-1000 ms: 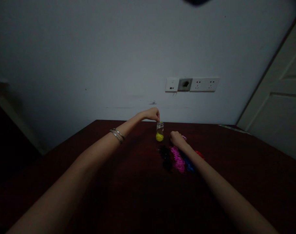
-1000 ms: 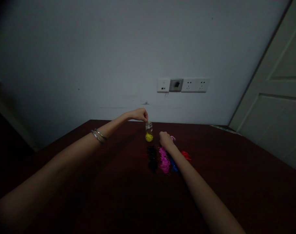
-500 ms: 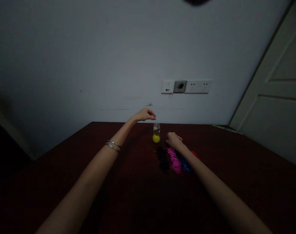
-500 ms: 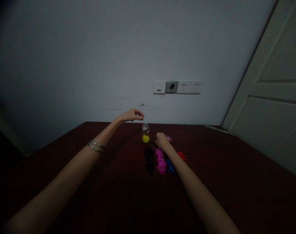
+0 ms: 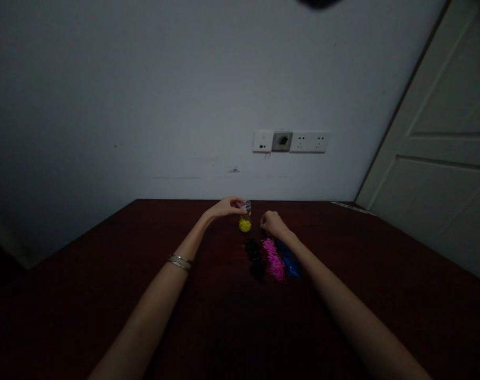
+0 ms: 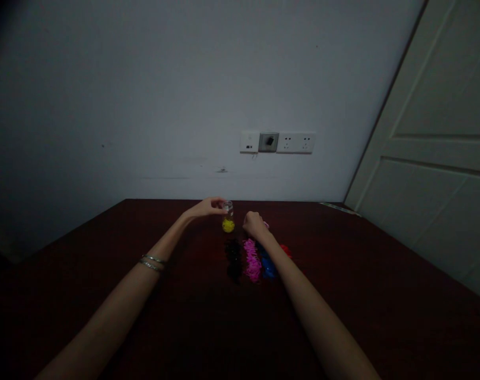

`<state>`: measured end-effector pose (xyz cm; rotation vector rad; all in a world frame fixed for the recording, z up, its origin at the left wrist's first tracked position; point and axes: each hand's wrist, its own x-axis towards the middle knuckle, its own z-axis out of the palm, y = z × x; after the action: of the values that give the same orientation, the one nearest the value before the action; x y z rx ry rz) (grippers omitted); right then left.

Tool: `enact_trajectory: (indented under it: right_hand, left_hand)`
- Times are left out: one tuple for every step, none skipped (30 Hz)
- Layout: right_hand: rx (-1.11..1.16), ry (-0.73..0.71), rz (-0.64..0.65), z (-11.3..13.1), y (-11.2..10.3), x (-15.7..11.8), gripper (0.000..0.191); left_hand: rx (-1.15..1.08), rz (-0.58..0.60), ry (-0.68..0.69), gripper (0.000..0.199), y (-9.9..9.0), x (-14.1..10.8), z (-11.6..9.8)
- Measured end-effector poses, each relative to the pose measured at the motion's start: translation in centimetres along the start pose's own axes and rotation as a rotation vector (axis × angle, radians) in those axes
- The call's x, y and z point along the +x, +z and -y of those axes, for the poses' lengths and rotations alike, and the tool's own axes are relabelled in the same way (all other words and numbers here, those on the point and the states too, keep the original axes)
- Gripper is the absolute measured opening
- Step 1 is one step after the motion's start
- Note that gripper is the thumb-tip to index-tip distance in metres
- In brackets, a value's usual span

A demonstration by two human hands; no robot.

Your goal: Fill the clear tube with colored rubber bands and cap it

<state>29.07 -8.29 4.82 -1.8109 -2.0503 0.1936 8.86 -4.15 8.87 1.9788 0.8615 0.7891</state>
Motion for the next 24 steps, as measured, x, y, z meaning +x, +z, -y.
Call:
enact_trajectory:
  right_hand:
    - [0.042,-0.015,-0.013,0.0,-0.4,0.0,0.018]
    - [0.093,-0.028,-0.022,0.0,-0.7,0.0,0.018]
    - [0.147,-0.038,-0.030,0.1,-1.2,0.0,0.018]
    - [0.203,-0.043,-0.039,0.1,-1.6,0.0,0.017]
    - [0.256,-0.040,-0.050,0.2,-2.0,0.0,0.016]
    - [0.303,-0.032,-0.063,0.3,-2.5,-0.1,0.015]
    - [0.345,-0.025,-0.079,0.5,-2.9,-0.1,0.014]
    - [0.387,-0.019,-0.098,0.8,-3.3,-0.2,0.014]
    - [0.434,-0.015,-0.115,1.0,-3.8,-0.4,0.013]
    - [0.482,-0.010,-0.129,1.4,-4.3,-0.6,0.014]
    - [0.529,-0.007,-0.140,1.7,-4.9,-0.7,0.014]
    - [0.572,-0.006,-0.149,2.1,-5.6,-0.9,0.015]
    - [0.612,-0.008,-0.157,2.5,-6.3,-1.1,0.015]
    - [0.642,-0.017,-0.162,2.9,-6.9,-1.2,0.015]
    - [0.665,-0.032,-0.166,3.2,-7.6,-1.3,0.015]
    - [0.679,-0.051,-0.166,3.6,-8.1,-1.3,0.015]
    - [0.688,-0.069,-0.159,3.9,-8.5,-1.2,0.015]
    - [0.690,-0.085,-0.143,4.1,-8.8,-1.0,0.014]
    - [0.685,-0.095,-0.119,4.4,-8.9,-0.8,0.013]
    - [0.675,-0.098,-0.089,4.6,-8.9,-0.5,0.013]
    - [0.660,-0.097,-0.061,4.9,-8.8,-0.1,0.012]
    - [0.643,-0.093,-0.038,5.1,-8.7,0.3,0.011]
    - [0.623,-0.091,-0.021,5.3,-8.5,0.6,0.011]
    - [0.599,-0.091,-0.008,5.5,-8.3,1.0,0.011]
  left_hand:
    - [-0.005,0.001,-0.002,0.048,0.2,0.0,0.2]
    - [-0.013,0.006,-0.002,0.048,0.4,0.0,0.5]
    - [-0.023,0.015,0.001,0.047,0.7,0.1,0.7]
    - [-0.035,0.024,0.007,0.046,0.9,0.1,1.0]
    - [-0.047,0.034,0.014,0.045,1.1,0.1,1.3]
    - [-0.057,0.042,0.019,0.045,1.3,0.2,1.5]
    - [-0.062,0.045,0.023,0.044,1.5,0.2,1.7]
    - [-0.063,0.046,0.021,0.044,1.6,0.2,1.9]
    - [-0.060,0.045,0.017,0.044,1.8,0.2,2.0]
    - [-0.056,0.041,0.012,0.044,1.8,0.1,2.2]
    - [-0.054,0.042,0.009,0.044,1.9,0.1,2.3]
    - [-0.059,0.049,0.005,0.044,1.8,0.0,2.4]
    - [-0.077,0.060,0.000,0.045,1.7,-0.1,2.5]
    - [-0.104,0.073,-0.007,0.047,1.6,-0.1,2.6]
    - [-0.136,0.084,-0.018,0.049,1.4,-0.3,2.7]
    - [-0.165,0.088,-0.034,0.050,1.1,-0.4,2.9]
    - [-0.184,0.082,-0.054,0.052,0.8,-0.6,3.0]
    - [-0.189,0.065,-0.077,0.052,0.4,-0.8,3.2]
    - [-0.183,0.043,-0.102,0.052,0.1,-1.0,3.4]
    - [-0.172,0.023,-0.127,0.051,-0.3,-1.3,3.7]
    - [-0.164,0.005,-0.149,0.049,-0.7,-1.5,3.9]
    - [-0.158,-0.011,-0.165,0.048,-1.0,-1.8,4.2]
    - [-0.154,-0.023,-0.174,0.047,-1.2,-2.0,4.5]
    - [-0.151,-0.036,-0.178,0.046,-1.4,-2.2,4.8]
